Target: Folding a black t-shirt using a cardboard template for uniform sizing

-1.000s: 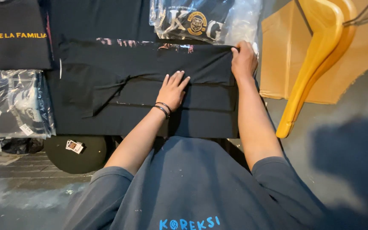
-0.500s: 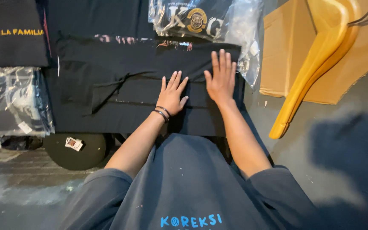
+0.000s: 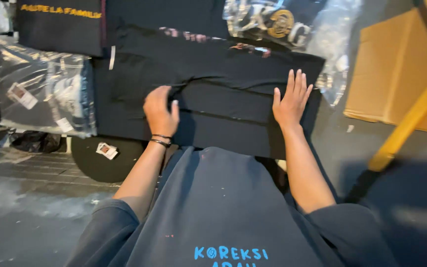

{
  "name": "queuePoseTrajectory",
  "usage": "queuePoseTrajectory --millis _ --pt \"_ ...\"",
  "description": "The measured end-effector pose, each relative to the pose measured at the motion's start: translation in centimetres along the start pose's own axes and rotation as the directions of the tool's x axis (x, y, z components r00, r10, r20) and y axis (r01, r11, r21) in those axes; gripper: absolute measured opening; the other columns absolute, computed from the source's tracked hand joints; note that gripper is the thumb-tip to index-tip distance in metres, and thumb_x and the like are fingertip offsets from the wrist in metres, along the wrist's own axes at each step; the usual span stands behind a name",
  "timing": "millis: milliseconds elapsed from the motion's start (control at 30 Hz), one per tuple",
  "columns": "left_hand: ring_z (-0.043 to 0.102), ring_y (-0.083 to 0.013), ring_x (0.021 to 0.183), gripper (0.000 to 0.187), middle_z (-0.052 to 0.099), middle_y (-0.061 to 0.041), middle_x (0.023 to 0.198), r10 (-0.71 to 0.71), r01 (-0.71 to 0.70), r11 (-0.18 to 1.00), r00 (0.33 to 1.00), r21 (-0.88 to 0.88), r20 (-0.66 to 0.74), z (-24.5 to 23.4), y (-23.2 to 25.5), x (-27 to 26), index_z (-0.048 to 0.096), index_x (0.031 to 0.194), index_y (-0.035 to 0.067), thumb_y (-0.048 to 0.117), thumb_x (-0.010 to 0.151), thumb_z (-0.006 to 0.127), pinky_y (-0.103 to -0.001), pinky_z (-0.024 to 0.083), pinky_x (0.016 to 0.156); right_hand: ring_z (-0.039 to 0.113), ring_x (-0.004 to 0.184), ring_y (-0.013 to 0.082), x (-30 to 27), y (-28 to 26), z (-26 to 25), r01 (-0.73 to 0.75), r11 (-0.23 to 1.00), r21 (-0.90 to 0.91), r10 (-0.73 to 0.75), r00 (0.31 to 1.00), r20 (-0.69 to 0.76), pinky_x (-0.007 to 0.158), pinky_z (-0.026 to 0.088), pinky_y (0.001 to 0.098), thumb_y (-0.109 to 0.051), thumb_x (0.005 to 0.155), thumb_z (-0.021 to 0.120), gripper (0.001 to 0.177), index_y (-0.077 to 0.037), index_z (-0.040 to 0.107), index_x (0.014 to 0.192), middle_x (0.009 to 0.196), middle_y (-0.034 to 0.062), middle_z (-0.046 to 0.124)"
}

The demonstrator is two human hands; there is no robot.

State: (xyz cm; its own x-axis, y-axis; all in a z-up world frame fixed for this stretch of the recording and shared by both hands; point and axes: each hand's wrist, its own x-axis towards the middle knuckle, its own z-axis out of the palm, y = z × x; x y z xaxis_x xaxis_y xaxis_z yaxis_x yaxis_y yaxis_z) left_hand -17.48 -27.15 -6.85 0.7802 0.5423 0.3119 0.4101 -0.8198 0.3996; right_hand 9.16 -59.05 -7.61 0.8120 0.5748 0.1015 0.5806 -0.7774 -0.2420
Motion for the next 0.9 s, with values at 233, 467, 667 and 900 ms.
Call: queuePoseTrajectory --millis 233,467,667,900 --pt "0.055 -0.0294 0.119 0.050 0.060 -0.002 0.123 -0.111 0.091 0.987 0.982 0.132 0.155 -1.1 -9.2 -2.8 0.069 0.114 0.020 0.016 0.068 0.087 -0.048 0.046 0.093 0.056 0.132 0.0316 0.4 -19.0 4.7 0.316 0.923 0.219 -0.300 0.948 -0.106 0.108 0.038 0.0497 -0.023 0.083 0.080 0.068 -0.013 0.058 0.147 0.140 0.0115 0.061" --pt "0.060 -0.0170 0.117 0.046 0.065 0.004 0.113 0.223 -0.241 0.969 0.942 0.047 0.250 0.0 -12.5 -4.4 0.063 0.120 0.024 0.018 0.076 0.074 -0.041 0.040 0.105 0.056 0.117 0.0228 1.3 -30.2 8.0 0.468 0.850 0.241 -0.522 0.808 0.273 0.107 0.036 0.0458 -0.025 0.074 0.086 0.063 -0.020 0.057 0.130 0.116 0.0002 0.063" --pt "0.053 -0.0308 0.127 0.087 0.056 -0.012 0.133 0.137 -0.155 0.986 0.964 0.063 0.226 -3.1 -15.7 -4.6 0.059 0.136 0.015 0.014 0.055 0.089 -0.048 0.038 0.107 0.064 0.110 0.0188 -1.2 -28.2 8.9 0.267 0.859 0.436 -0.360 0.921 0.146 0.092 0.048 0.0377 -0.013 0.080 0.080 0.030 -0.024 0.065 0.103 0.110 -0.0063 0.068" --pt "0.055 -0.0287 0.135 0.030 0.063 -0.007 0.139 0.285 -0.283 0.952 0.958 -0.115 0.004 -5.1 -17.5 -0.9 0.072 0.108 0.020 0.008 0.081 0.070 -0.046 0.037 0.110 0.062 0.125 0.0237 -1.8 -30.4 5.3 0.245 0.812 0.529 -0.327 0.943 0.065 0.100 0.047 0.0379 -0.002 0.080 0.079 0.023 -0.016 0.064 0.092 0.121 0.0004 0.073"
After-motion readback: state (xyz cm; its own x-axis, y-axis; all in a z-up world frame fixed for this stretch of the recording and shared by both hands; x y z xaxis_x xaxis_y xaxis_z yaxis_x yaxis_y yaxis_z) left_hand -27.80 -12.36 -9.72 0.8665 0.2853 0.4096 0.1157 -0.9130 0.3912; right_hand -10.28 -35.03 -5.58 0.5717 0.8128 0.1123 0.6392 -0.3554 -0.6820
